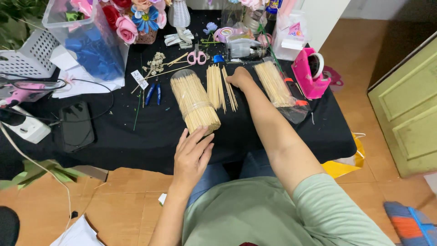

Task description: Organizing and handling bundles of wooden skewers on a workspace

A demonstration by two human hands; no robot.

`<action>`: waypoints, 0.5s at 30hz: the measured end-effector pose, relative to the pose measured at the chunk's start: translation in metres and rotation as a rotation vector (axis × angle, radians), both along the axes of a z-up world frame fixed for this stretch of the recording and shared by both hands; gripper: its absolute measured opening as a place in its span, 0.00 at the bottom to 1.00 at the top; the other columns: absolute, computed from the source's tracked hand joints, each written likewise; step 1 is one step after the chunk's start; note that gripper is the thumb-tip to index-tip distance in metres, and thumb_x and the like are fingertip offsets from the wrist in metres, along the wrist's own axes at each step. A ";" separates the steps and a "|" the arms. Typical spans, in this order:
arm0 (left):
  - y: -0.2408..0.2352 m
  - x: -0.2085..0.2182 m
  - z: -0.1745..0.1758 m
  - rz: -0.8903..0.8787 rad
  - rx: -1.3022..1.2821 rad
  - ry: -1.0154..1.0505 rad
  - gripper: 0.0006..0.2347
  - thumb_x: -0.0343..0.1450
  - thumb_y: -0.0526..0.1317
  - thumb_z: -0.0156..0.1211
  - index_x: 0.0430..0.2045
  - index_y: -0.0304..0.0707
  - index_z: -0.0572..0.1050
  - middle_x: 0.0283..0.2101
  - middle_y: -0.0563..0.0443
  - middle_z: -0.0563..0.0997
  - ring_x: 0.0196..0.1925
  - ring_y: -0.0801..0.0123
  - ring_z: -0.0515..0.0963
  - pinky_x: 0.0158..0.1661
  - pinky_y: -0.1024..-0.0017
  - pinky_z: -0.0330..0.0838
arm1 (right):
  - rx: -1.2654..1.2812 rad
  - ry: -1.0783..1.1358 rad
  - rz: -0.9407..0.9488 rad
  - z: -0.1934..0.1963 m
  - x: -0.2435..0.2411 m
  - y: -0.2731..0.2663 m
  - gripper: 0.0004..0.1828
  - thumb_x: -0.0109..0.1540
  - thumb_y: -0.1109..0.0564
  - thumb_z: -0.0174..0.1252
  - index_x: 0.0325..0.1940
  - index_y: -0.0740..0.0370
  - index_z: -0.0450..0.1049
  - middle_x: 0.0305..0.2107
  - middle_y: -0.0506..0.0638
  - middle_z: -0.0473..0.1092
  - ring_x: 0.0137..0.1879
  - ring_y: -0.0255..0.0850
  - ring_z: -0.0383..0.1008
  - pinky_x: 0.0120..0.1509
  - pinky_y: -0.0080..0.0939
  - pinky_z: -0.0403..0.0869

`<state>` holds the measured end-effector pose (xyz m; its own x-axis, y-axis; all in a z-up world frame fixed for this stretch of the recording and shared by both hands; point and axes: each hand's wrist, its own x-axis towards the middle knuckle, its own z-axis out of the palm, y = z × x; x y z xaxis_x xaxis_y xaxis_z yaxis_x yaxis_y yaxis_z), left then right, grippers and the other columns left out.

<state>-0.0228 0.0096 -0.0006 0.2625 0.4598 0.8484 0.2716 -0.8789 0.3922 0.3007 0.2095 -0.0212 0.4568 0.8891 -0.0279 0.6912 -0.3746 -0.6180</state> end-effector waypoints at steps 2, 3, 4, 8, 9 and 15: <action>-0.002 -0.002 0.000 0.005 0.011 -0.015 0.09 0.70 0.37 0.68 0.44 0.45 0.83 0.55 0.50 0.83 0.59 0.59 0.81 0.68 0.57 0.62 | 0.042 0.028 0.032 -0.017 0.018 0.007 0.25 0.56 0.48 0.67 0.41 0.76 0.78 0.38 0.72 0.75 0.46 0.64 0.79 0.44 0.59 0.79; -0.003 -0.003 0.000 0.006 0.021 -0.029 0.09 0.70 0.36 0.68 0.44 0.44 0.84 0.54 0.49 0.83 0.58 0.59 0.82 0.67 0.57 0.62 | 0.083 0.058 0.060 -0.026 0.027 0.010 0.22 0.55 0.46 0.67 0.31 0.72 0.81 0.29 0.69 0.76 0.38 0.61 0.81 0.37 0.57 0.79; -0.005 -0.006 0.002 0.008 0.021 -0.029 0.09 0.70 0.36 0.68 0.44 0.44 0.84 0.54 0.49 0.83 0.58 0.59 0.82 0.67 0.57 0.62 | 0.082 0.059 0.062 -0.042 0.040 0.020 0.22 0.55 0.46 0.67 0.31 0.72 0.81 0.29 0.69 0.76 0.38 0.61 0.81 0.37 0.57 0.79; -0.009 -0.016 0.005 0.024 0.017 -0.046 0.08 0.70 0.36 0.67 0.42 0.44 0.84 0.54 0.49 0.84 0.57 0.59 0.83 0.66 0.57 0.65 | 0.358 0.613 0.135 -0.010 0.034 -0.021 0.12 0.59 0.54 0.61 0.42 0.64 0.76 0.32 0.51 0.77 0.31 0.33 0.80 0.34 0.29 0.79; -0.010 -0.018 0.004 0.027 0.000 -0.058 0.08 0.70 0.36 0.67 0.42 0.43 0.84 0.53 0.49 0.84 0.56 0.58 0.83 0.65 0.58 0.66 | 0.460 0.717 0.208 0.019 0.018 -0.053 0.11 0.62 0.57 0.59 0.45 0.65 0.72 0.34 0.48 0.77 0.33 0.28 0.79 0.34 0.20 0.78; -0.013 -0.006 0.001 -0.029 0.000 -0.101 0.07 0.71 0.34 0.66 0.41 0.42 0.84 0.51 0.47 0.85 0.54 0.57 0.84 0.63 0.57 0.68 | 0.782 0.538 0.333 0.052 -0.013 -0.163 0.18 0.65 0.66 0.63 0.59 0.69 0.71 0.44 0.57 0.78 0.43 0.33 0.79 0.47 0.29 0.80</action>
<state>-0.0292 -0.0032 0.0004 0.1890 0.4533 0.8711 0.2054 -0.8857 0.4164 0.2879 0.0468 0.0310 0.2803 0.8264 0.4884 0.2436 0.4309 -0.8689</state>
